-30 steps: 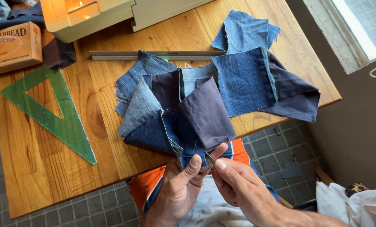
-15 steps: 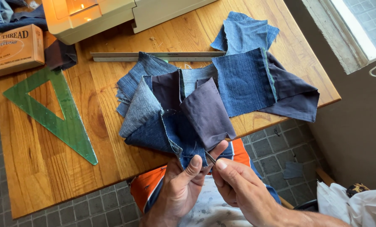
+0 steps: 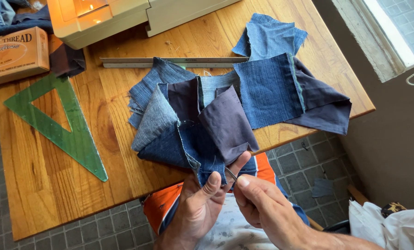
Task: Cutting denim fabric scraps with scissors and arranging them on a workbench
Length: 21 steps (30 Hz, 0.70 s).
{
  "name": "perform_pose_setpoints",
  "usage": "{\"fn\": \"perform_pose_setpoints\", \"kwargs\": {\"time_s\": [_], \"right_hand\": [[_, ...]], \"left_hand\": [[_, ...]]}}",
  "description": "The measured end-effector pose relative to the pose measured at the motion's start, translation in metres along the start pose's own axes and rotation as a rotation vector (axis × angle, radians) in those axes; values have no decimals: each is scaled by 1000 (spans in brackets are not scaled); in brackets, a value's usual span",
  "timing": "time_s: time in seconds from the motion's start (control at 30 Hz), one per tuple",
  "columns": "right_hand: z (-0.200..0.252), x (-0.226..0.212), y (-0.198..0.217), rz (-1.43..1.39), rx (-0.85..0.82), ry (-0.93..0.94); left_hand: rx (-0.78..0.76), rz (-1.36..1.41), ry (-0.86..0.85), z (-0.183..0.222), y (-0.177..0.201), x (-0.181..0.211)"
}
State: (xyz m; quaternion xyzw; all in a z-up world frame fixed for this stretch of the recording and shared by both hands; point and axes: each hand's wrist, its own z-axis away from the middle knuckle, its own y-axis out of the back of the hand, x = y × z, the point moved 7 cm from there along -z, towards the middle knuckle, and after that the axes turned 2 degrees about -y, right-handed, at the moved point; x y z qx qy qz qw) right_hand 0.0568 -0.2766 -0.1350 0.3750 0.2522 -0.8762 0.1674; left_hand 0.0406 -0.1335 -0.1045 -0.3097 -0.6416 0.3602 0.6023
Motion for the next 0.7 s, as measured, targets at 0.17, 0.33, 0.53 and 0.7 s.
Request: {"fn": "perform_pose_setpoints", "kwargs": {"time_s": [0.17,0.33,0.53,0.7], "right_hand": [[-4,13,7,-156,116,-74],[-1,-1,2,-19,54,-29],[-5,9,7,-78,118,-65],[-7,10,6,-104,81,-35]], "left_hand": [[-36,-27,50,1,-3,-2],[-22,-8,42,0,0,-3],[-41,-4,31,1,2,-5],[-44,-21,55,1,0,-5]]}}
